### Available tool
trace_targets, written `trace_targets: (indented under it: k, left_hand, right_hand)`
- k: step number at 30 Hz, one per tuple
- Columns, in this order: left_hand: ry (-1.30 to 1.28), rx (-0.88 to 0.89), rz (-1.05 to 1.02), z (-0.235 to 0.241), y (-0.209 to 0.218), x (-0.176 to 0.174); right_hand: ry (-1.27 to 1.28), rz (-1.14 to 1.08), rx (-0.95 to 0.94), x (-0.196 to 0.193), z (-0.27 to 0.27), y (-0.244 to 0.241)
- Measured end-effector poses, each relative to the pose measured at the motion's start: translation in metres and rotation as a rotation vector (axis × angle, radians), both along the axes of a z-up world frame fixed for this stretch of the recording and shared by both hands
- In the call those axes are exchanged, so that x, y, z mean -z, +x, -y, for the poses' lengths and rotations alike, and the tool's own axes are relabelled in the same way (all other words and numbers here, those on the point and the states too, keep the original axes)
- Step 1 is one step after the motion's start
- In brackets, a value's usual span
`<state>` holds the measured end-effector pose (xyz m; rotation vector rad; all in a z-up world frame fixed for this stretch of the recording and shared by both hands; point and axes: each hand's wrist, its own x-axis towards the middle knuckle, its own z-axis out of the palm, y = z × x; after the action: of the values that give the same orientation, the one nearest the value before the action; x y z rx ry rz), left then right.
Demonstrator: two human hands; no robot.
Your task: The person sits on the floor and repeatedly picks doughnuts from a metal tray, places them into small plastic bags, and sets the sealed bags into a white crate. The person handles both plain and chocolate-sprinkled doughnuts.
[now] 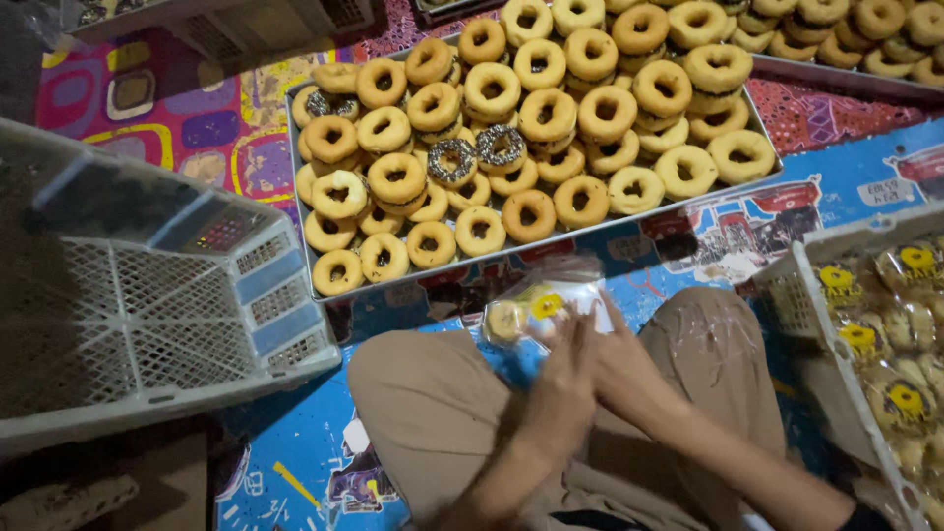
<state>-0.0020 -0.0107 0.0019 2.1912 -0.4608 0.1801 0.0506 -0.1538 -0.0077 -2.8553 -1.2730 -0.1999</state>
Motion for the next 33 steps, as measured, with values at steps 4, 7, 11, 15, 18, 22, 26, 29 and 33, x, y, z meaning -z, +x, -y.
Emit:
trace_targets:
  k: [4, 7, 11, 15, 18, 22, 26, 29, 33]
  left_hand:
    - [-0.073, 0.011, 0.294, 0.014, -0.003, -0.006]
    - [-0.675, -0.19, 0.218, -0.006, 0.021, -0.002]
    - [-1.955, -0.195, -0.276, -0.07, 0.069, 0.023]
    - [-2.292, -0.13, -0.034, -0.147, 0.079, 0.052]
    - [-2.25, -0.397, -0.009, -0.178, 0.069, 0.066]
    - [-2.3, -0.545, -0.147, -0.184, 0.068, 0.065]
    - [-2.388, -0.508, -0.28, -0.177, 0.076, 0.049]
    - [-2.507, -0.409, -0.359, -0.176, 0.085, 0.04]
    - [-2.622, -0.246, -0.363, -0.161, 0.1, 0.045]
  right_hand:
    - [0.358, 0.101, 0.321, -0.016, -0.002, 0.018]
    - [0.712, -0.096, 0.312, -0.029, -0.023, 0.022]
    - [0.596, -0.697, -0.356, -0.051, -0.063, 0.049]
    - [0.636, -0.812, 0.133, -0.075, -0.064, 0.179]
    - [0.298, 0.079, 0.32, -0.075, -0.053, 0.286]
    - [-0.085, -0.184, 0.379, -0.065, -0.059, 0.343]
    - [-0.058, -0.287, 0.376, -0.085, -0.052, 0.333]
    - [0.421, -0.417, 0.329, -0.103, -0.039, 0.282]
    - [0.835, -0.262, 0.121, -0.071, -0.05, 0.128]
